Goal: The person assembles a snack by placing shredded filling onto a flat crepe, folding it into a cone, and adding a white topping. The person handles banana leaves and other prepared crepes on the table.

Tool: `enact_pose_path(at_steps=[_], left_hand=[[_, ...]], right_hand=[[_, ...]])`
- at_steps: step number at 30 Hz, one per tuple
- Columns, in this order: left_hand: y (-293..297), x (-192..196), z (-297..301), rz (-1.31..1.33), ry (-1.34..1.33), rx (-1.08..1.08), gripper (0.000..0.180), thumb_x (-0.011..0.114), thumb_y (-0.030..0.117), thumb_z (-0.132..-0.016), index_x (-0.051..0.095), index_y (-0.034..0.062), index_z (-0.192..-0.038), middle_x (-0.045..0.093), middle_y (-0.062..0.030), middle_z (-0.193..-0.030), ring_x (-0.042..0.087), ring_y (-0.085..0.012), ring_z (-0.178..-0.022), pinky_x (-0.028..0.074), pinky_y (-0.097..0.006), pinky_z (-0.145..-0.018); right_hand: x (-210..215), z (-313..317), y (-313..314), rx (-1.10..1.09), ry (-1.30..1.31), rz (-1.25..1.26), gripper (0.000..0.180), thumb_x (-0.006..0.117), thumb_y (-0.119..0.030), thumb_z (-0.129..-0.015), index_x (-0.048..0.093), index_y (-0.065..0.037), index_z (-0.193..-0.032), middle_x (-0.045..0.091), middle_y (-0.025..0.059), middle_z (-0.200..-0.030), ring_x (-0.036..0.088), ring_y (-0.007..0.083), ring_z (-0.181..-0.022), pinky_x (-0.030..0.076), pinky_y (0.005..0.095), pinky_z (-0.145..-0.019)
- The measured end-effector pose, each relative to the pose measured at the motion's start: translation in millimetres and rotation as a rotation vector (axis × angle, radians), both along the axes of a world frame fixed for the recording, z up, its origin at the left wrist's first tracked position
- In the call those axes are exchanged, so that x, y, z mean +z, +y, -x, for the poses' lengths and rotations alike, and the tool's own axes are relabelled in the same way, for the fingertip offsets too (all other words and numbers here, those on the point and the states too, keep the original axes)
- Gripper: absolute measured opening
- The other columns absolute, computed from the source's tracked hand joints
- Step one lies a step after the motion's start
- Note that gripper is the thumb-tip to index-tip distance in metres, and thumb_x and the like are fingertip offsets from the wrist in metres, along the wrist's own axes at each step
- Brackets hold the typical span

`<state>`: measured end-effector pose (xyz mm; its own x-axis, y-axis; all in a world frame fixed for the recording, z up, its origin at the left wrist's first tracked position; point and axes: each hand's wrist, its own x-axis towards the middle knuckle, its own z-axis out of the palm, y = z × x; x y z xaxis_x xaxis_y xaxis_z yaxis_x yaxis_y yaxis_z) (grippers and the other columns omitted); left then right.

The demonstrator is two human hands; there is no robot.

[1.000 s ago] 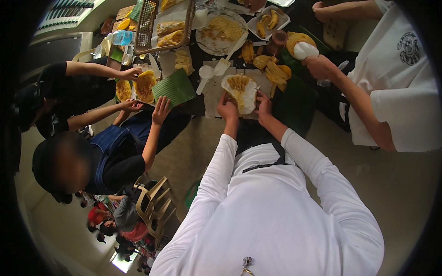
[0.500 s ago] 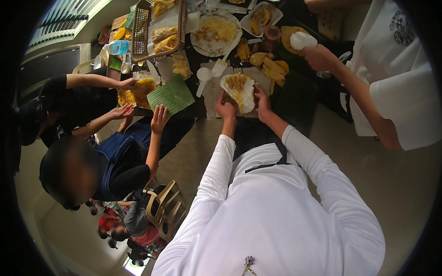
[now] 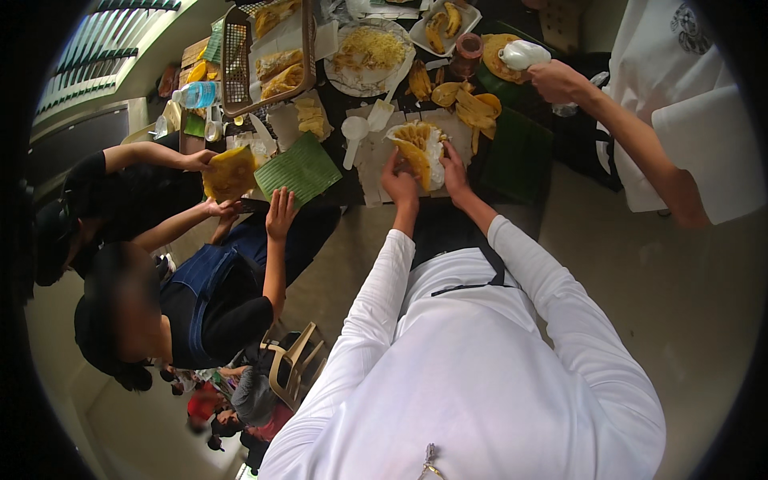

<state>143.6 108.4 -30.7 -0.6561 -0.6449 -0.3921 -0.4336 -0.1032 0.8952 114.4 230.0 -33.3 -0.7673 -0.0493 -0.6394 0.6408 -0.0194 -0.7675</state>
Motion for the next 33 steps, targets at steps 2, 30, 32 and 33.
enact_pose_path(at_steps=[2,30,32,33], left_hand=[[-0.8,-5.7,-0.3,-0.001,0.033,-0.007,0.049,0.042,-0.013,-0.087,0.066,0.0005,-0.127,0.063,-0.0138,-0.117,0.066,-0.0241,-0.099,0.056,-0.03,-0.077],[-2.5,7.0,0.5,0.359,0.057,-0.184,0.05,0.075,-0.002,-0.075,0.062,0.0005,-0.123,0.065,-0.0135,-0.098,0.065,-0.0236,-0.08,0.053,-0.036,-0.075],[-3.9,10.4,-0.2,0.328,0.065,-0.208,0.045,0.069,-0.004,-0.079,0.062,-0.0005,-0.123,0.066,-0.0153,-0.099,0.065,-0.0257,-0.081,0.052,-0.037,-0.075],[-5.3,12.1,-0.8,0.29,0.045,-0.212,0.043,0.067,-0.004,-0.081,0.062,-0.0003,-0.123,0.067,-0.0155,-0.098,0.066,-0.0254,-0.081,0.052,-0.037,-0.075]], right_hand=[[-6.2,-1.8,0.7,0.02,0.043,-0.049,0.058,0.048,-0.012,-0.097,0.039,-0.005,-0.154,0.047,0.0098,-0.152,0.05,0.0193,-0.127,0.034,0.0297,-0.11],[2.0,-2.5,-3.4,0.096,0.049,-0.028,0.055,0.043,-0.007,-0.097,0.04,-0.012,-0.152,0.056,0.0051,-0.124,0.061,0.017,-0.102,0.056,0.0339,-0.08],[4.9,-2.5,-3.3,0.083,0.054,-0.007,0.055,0.043,-0.006,-0.097,0.041,-0.012,-0.152,0.056,0.0049,-0.123,0.062,0.0166,-0.1,0.056,0.0342,-0.08],[6.3,-2.3,-3.1,0.087,0.049,-0.017,0.055,0.043,-0.006,-0.097,0.042,-0.012,-0.151,0.056,0.005,-0.123,0.062,0.0165,-0.099,0.057,0.034,-0.08]])
